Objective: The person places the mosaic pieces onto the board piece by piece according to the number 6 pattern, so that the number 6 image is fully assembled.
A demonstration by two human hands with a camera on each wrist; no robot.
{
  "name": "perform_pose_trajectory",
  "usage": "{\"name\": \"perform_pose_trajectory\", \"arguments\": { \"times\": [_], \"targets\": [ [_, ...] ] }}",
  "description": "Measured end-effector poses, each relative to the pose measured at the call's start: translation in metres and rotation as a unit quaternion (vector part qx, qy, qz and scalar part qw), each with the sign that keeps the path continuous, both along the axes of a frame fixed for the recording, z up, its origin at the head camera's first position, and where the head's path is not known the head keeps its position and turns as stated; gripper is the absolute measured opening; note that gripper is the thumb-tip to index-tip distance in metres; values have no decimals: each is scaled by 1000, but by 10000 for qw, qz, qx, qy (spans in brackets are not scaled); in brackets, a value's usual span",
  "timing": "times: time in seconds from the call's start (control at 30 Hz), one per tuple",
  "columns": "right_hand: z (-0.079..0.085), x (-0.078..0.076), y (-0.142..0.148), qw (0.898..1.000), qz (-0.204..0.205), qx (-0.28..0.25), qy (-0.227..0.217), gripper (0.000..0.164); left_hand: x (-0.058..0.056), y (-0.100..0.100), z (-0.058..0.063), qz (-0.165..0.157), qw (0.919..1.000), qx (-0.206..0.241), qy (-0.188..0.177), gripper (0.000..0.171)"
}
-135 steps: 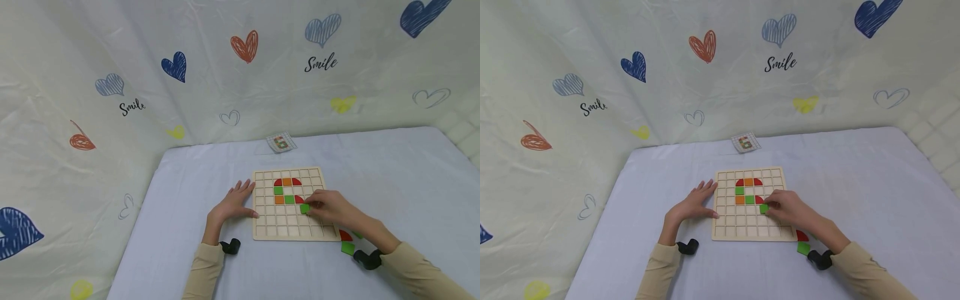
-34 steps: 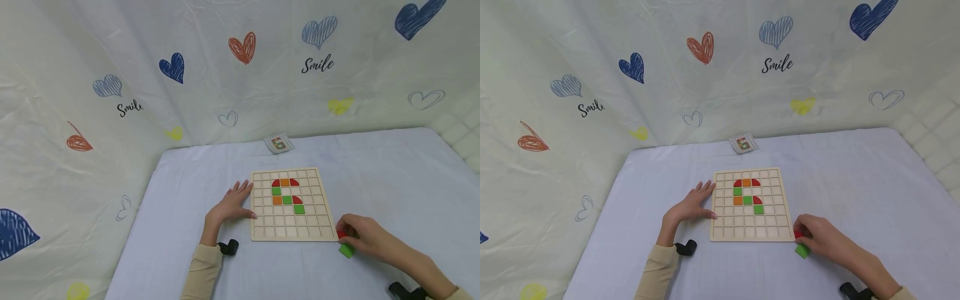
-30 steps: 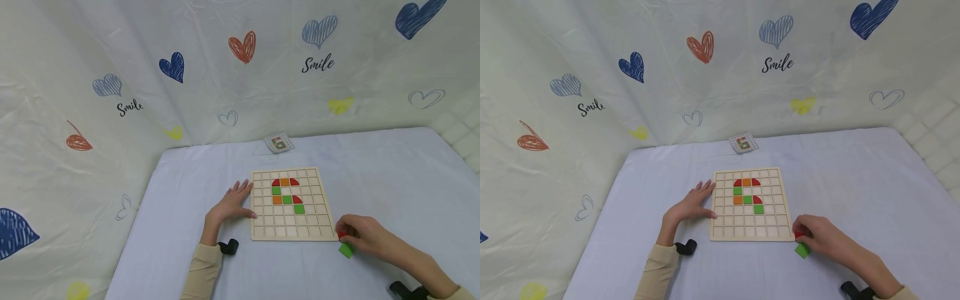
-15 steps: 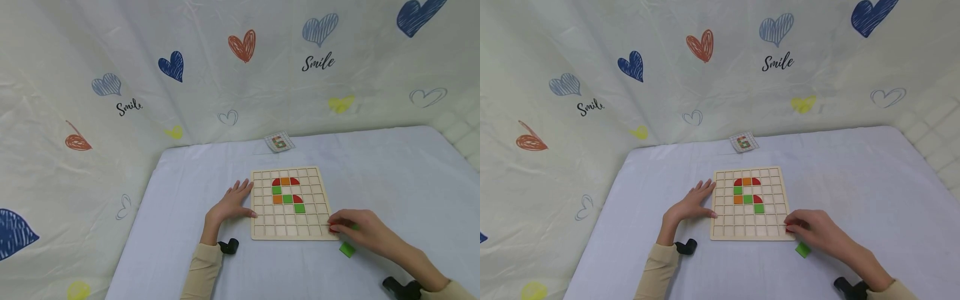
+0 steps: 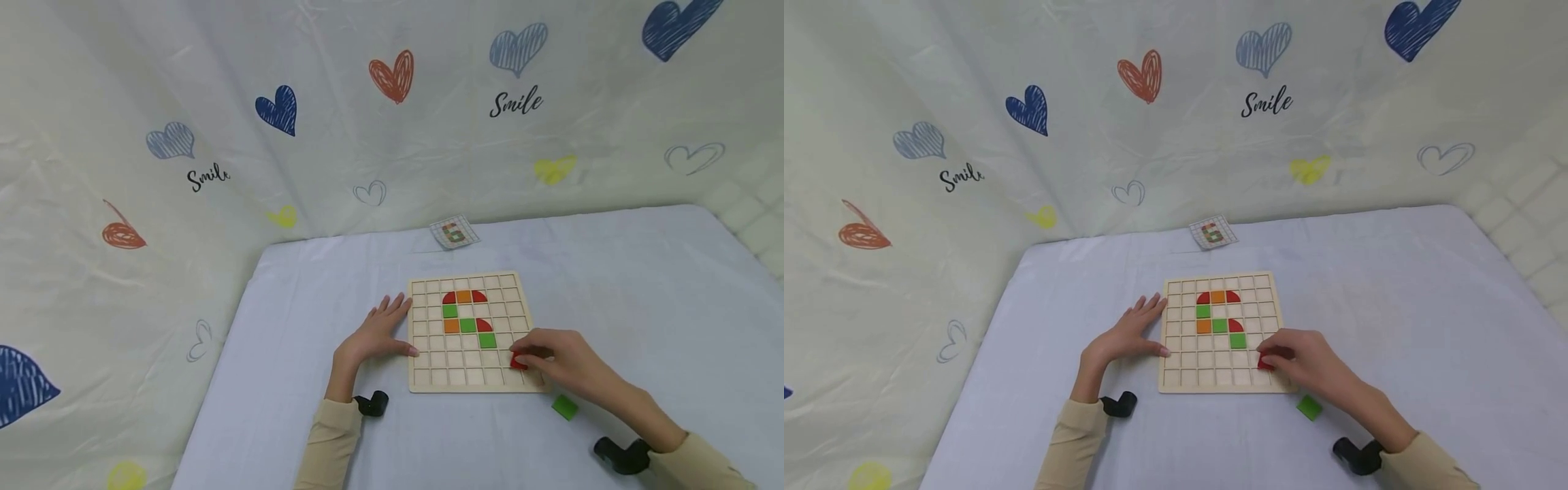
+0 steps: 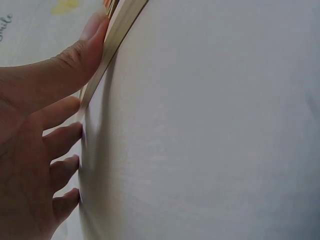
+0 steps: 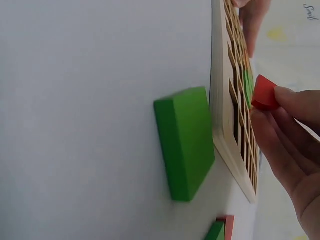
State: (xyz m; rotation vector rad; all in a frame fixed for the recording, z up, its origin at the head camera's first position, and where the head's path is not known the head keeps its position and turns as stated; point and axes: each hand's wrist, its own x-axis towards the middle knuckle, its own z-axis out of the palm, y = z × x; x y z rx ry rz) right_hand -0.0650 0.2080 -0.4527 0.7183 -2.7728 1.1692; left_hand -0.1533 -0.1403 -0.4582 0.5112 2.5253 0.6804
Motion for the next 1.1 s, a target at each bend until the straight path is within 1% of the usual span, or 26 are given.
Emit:
{"name": "perform_pose_trajectory", "arguments": {
  "times": [0.07, 0.23, 0.5, 0.7, 0.97, 1.1],
  "targets": [
    [0, -2, -5, 10000, 5, 46, -30, 19, 1, 0, 0, 21, 10000, 24, -5, 104],
    [-2, -9, -16, 9998, 111, 81, 148, 18, 2, -1, 2, 33, 10000, 60, 33, 104],
    [-4, -17, -28, 9995, 71, 262, -166, 15, 2, -2, 0, 1, 10000, 58, 60, 105],
    [-6, -19, -34, 9992, 90, 346, -175, 14, 1, -2, 0, -6, 10000, 52, 72, 105],
    [-11, -19, -39, 9993, 18, 312, -226, 12, 0, -1, -1, -34, 10000, 77, 50, 105],
    [-13, -20, -41, 9995, 6, 287, -131, 12, 0, -2, -2, -32, 9999, 66, 75, 105]
  ]
}}
